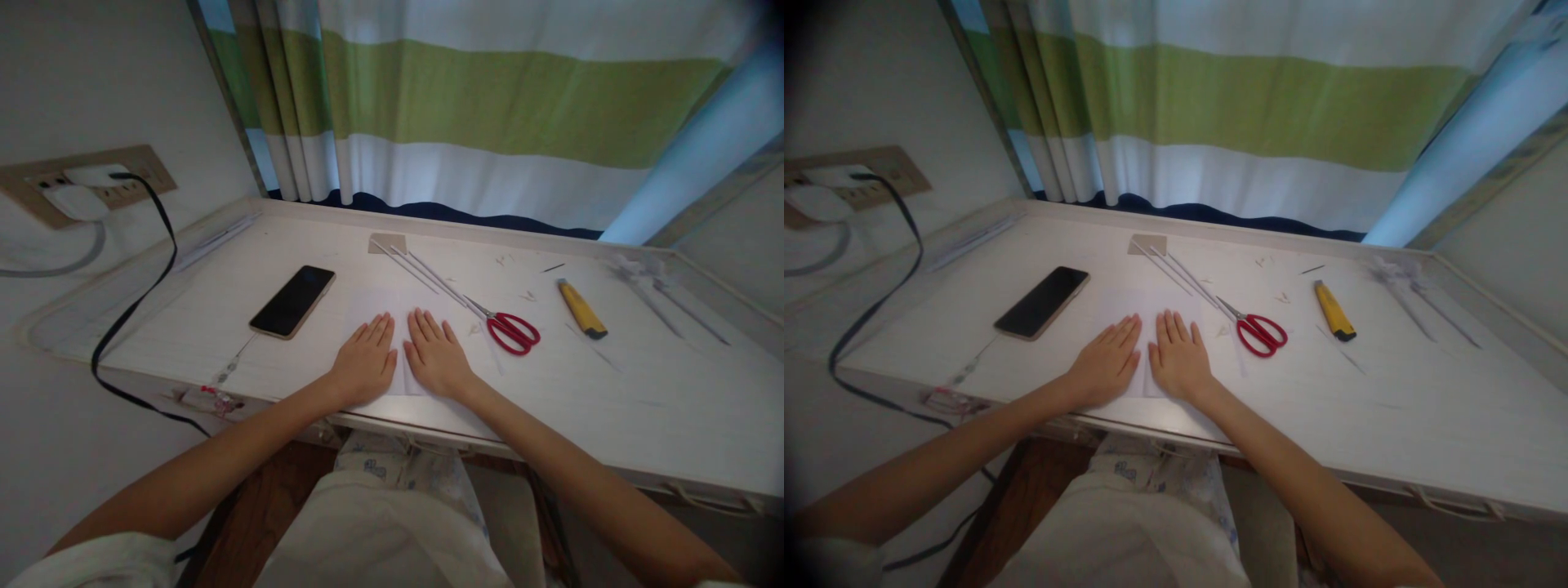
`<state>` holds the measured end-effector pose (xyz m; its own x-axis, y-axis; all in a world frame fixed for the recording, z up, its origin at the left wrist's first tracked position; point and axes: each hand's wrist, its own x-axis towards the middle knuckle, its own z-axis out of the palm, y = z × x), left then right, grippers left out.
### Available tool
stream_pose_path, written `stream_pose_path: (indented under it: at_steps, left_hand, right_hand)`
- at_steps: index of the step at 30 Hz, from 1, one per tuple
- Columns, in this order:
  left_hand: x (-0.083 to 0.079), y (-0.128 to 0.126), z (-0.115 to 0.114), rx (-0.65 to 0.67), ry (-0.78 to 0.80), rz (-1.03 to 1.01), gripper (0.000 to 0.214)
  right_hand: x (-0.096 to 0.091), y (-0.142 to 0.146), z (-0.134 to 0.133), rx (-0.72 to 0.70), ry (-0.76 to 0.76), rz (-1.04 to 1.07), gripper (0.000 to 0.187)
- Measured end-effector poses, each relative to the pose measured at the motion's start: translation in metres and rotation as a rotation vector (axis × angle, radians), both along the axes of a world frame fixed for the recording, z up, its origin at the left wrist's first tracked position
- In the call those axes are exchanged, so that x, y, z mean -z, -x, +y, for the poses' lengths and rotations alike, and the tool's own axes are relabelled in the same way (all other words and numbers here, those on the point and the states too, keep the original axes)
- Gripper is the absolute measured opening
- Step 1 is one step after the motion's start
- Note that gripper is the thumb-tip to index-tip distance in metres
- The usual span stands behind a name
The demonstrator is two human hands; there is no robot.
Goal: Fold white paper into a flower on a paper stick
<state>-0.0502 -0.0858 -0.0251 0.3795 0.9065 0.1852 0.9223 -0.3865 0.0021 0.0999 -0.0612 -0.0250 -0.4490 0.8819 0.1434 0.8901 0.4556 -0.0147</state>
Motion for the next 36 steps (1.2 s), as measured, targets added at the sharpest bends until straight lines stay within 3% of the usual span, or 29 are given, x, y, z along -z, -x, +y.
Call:
stream_pose_path:
  at_steps: [11, 18, 26, 36]
  left_hand:
    - [0.000, 0.000, -0.002, -0.021, 0.002, 0.008, 0.050]
    - [0.000, 0.006, -0.005, -0.055, 0.013, 0.003, 0.051]
    - [0.000, 0.008, -0.007, -0.042, 0.001, -0.005, 0.052]
    - [-0.014, 0.016, 0.025, 0.015, -0.029, 0.047, 0.053]
  right_hand:
    - [0.003, 0.001, -0.002, 0.027, -0.009, 0.005, 0.055]
    - [0.004, -0.015, -0.001, 0.104, -0.004, 0.011, 0.054]
    - [0.005, -0.018, -0.002, 0.078, -0.031, 0.056, 0.053]
    - [-0.006, -0.019, 0.036, -0.067, -0.152, 0.308, 0.047]
